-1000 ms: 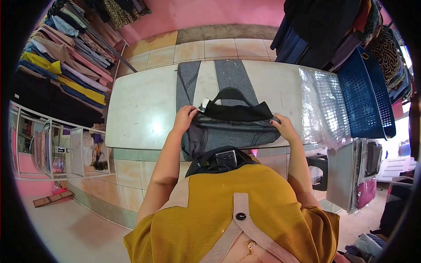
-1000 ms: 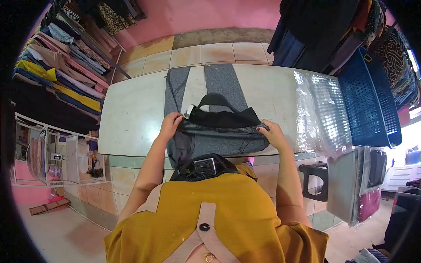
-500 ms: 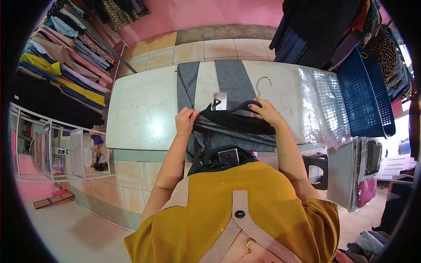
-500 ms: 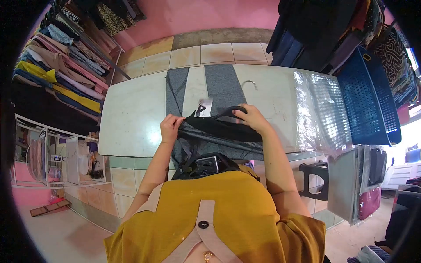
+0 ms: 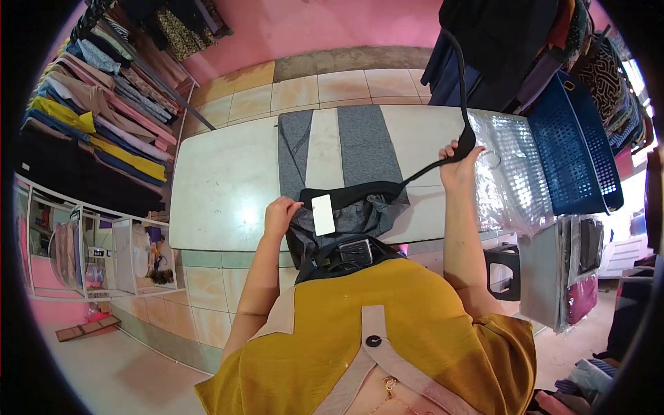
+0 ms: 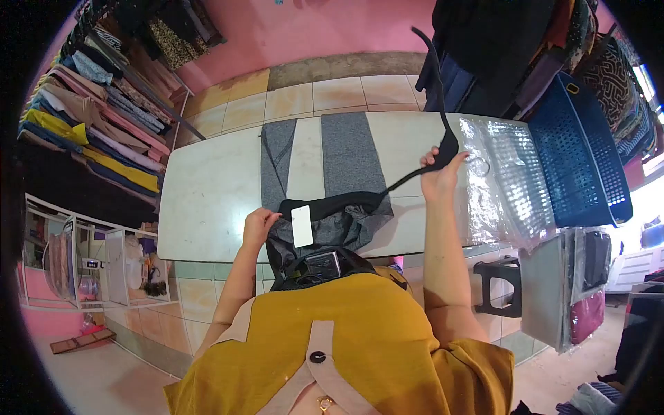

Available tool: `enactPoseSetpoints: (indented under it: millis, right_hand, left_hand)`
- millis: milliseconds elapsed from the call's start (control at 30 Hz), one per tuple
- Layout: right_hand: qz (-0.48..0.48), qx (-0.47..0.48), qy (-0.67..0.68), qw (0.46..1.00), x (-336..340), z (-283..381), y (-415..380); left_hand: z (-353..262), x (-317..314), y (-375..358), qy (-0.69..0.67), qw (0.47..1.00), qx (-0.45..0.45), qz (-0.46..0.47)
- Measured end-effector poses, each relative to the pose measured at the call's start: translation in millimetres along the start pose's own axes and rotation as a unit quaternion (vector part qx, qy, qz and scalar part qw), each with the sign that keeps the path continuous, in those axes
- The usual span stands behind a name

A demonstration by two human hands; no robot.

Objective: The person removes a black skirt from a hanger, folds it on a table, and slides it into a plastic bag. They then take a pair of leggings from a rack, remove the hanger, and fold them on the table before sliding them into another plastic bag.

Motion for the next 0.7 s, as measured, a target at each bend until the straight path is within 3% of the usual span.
enactPoseSetpoints:
  millis: [167, 233, 300, 367, 433, 500, 567, 633, 700]
  right_hand:
    - [0.008, -0.012, 0.117, 0.993, -33.4, 18.2, 21.7]
    - [0.163, -0.089, 0.119, 0.975, -41.1, 21.9, 32.4]
    - [0.145, -0.083, 0.057, 0.984, -35.0, 14.3, 31.3]
    - [0.062, -0.081, 0.071, 0.992, -20.5, 2.3, 28.5]
    - [0.074, -0.083, 0.099, 0.989, -18.6, -10.6, 24.1]
    - [0.058, -0.154, 0.155, 0.974, -14.9, -34.1, 21.2]
    - [0.092, -0.138, 0.128, 0.978, -22.4, -39.0, 18.5]
    - [0.223, -0.068, 0.233, 0.944, -36.9, -28.3, 17.3]
    - [0.232, -0.074, 0.256, 0.936, -41.3, -35.6, 14.2]
  left_hand:
    - [1.5, -12.9, 3.0, 0.04, 0.996, -0.017, 0.073]
    - [13.6, -10.3, 0.4, 0.068, 0.994, 0.002, 0.087]
    - [21.1, -13.5, 1.6, 0.094, 0.99, 0.022, 0.1]
    - [-15.1, 17.6, 7.2, 0.029, 0.99, -0.055, -0.129]
    - [-52.6, 25.9, 23.2, -0.015, 0.988, -0.12, -0.095]
    - [-79.2, 23.2, 36.3, -0.036, 0.986, -0.15, -0.069]
    - [-104.5, 10.0, 46.8, -0.073, 0.977, -0.2, 0.027]
    - [-117.9, -4.4, 51.6, -0.109, 0.971, -0.203, 0.062]
    - [-130.1, -15.1, 51.4, -0.145, 0.962, -0.208, 0.098]
Point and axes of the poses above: each hand's wrist, its own y-axis towards the middle knuckle, its own x-axis out of the back of the hand, z = x × y, the point moved 5 cm from there along y, towards the middle knuckle, and after that the axes turned 1 degree about -y, right-handed, at the moved point
